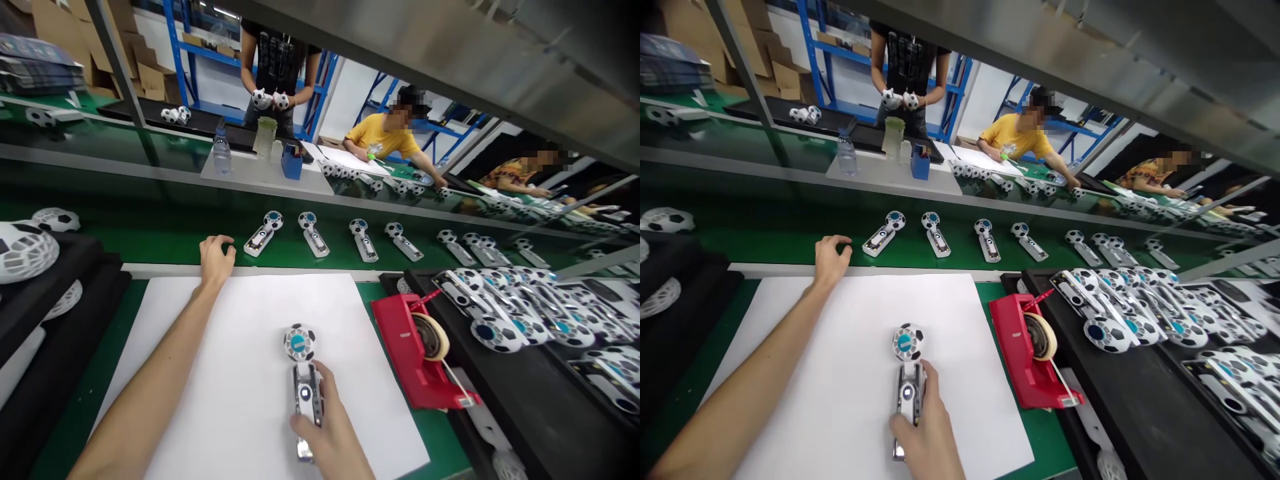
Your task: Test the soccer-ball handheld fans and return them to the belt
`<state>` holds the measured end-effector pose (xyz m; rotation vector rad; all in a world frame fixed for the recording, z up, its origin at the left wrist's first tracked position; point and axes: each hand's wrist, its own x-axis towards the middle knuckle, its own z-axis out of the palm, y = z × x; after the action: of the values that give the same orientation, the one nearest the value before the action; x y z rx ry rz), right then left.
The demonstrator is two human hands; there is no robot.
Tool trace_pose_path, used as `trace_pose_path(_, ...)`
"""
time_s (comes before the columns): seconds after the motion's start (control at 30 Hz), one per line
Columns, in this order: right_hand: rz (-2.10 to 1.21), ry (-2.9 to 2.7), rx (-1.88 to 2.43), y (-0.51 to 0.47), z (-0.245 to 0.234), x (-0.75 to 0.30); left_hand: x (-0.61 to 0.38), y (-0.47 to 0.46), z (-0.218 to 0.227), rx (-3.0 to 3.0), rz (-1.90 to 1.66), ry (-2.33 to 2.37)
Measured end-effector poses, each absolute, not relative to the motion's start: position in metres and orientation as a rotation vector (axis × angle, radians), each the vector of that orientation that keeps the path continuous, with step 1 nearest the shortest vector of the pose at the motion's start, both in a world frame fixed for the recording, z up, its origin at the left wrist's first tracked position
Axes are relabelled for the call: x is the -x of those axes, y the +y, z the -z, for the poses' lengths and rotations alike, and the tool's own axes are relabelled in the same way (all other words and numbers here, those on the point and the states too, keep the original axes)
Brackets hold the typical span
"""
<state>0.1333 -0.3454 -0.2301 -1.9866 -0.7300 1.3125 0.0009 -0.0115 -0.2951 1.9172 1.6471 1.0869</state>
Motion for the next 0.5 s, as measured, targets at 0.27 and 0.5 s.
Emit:
trace_pose_path(0.27, -1.426, -0.557, 1.376, -0.342, 0.214, -0.146, -0.001, -0.019, 0.265, -1.791, -1.275, 1.540)
trace_pose_path(0.5, -1.365, -0.696, 1.285, -0.301, 0.170, -0.154, -0.012, -0.091, 0.158, -1.787, -1.383, 1.041)
